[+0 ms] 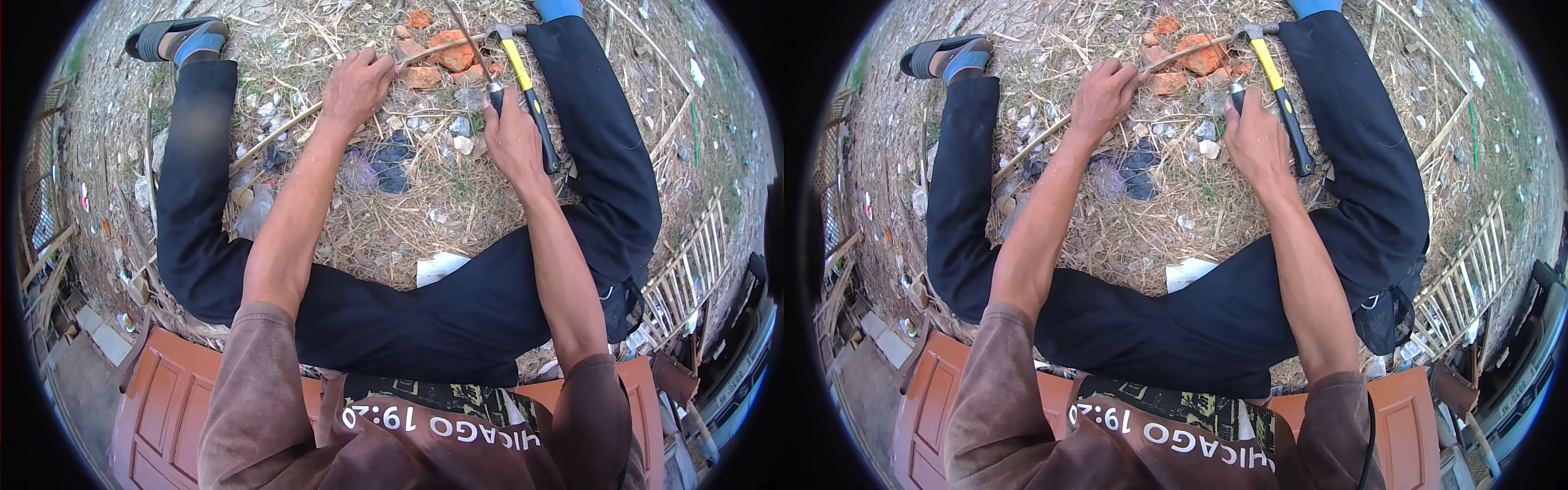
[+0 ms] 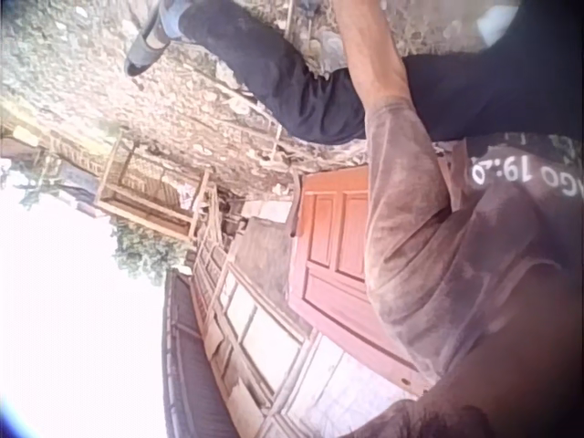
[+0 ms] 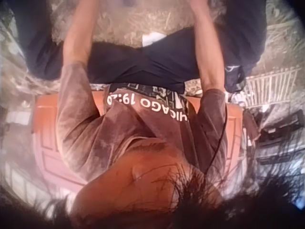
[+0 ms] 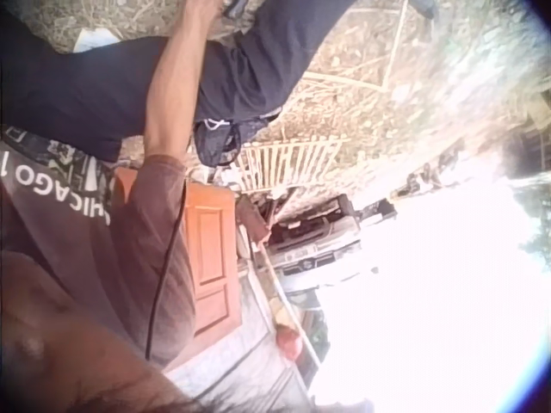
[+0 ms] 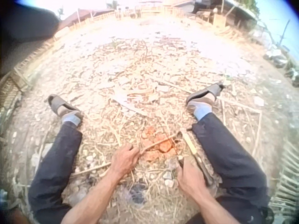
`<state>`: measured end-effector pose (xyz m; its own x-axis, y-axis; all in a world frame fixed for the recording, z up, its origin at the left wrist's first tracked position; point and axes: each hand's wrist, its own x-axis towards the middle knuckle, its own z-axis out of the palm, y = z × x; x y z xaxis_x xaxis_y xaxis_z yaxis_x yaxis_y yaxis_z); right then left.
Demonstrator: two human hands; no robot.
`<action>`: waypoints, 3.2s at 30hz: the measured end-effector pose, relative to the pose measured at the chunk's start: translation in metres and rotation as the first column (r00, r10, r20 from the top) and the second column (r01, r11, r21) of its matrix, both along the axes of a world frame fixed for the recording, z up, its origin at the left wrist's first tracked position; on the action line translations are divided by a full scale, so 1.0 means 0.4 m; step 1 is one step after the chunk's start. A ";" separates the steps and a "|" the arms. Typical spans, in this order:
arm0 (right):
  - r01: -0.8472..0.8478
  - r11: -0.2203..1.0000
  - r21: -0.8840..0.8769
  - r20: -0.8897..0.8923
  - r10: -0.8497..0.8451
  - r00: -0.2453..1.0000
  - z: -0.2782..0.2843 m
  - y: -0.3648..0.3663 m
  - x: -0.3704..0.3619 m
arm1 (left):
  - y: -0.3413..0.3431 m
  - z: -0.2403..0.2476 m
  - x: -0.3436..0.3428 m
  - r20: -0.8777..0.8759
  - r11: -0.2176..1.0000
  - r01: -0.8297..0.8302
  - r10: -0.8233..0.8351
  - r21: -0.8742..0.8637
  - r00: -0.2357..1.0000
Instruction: The person assembles a triangular frame from wooden sticks, using a hammer to drive nails into the joints and a knife to trim the ends of the sticks while sitting on the ground.
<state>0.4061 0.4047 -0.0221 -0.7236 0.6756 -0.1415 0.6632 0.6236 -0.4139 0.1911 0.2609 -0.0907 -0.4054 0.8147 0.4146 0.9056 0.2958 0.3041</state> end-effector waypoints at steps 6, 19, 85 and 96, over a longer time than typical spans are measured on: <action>-0.010 0.981 -0.196 -0.509 -0.093 0.856 0.084 -0.018 -0.014 | 0.002 -0.002 -0.011 -0.014 0.999 0.007 -0.008 -0.053 1.000; 0.029 0.999 0.024 -0.048 -0.028 0.998 0.019 0.013 -0.005 | 0.012 0.000 -0.013 0.075 0.995 -0.009 0.017 -0.104 0.997; 0.129 0.958 -0.256 -0.269 -0.198 0.942 0.043 0.034 -0.037 | 0.012 -0.023 -0.003 0.128 0.990 -0.063 0.080 -0.128 0.989; 0.047 0.996 0.071 -0.156 -0.036 0.987 0.062 0.007 -0.037 | 0.025 -0.016 0.002 0.065 0.977 -0.080 0.095 -0.196 0.993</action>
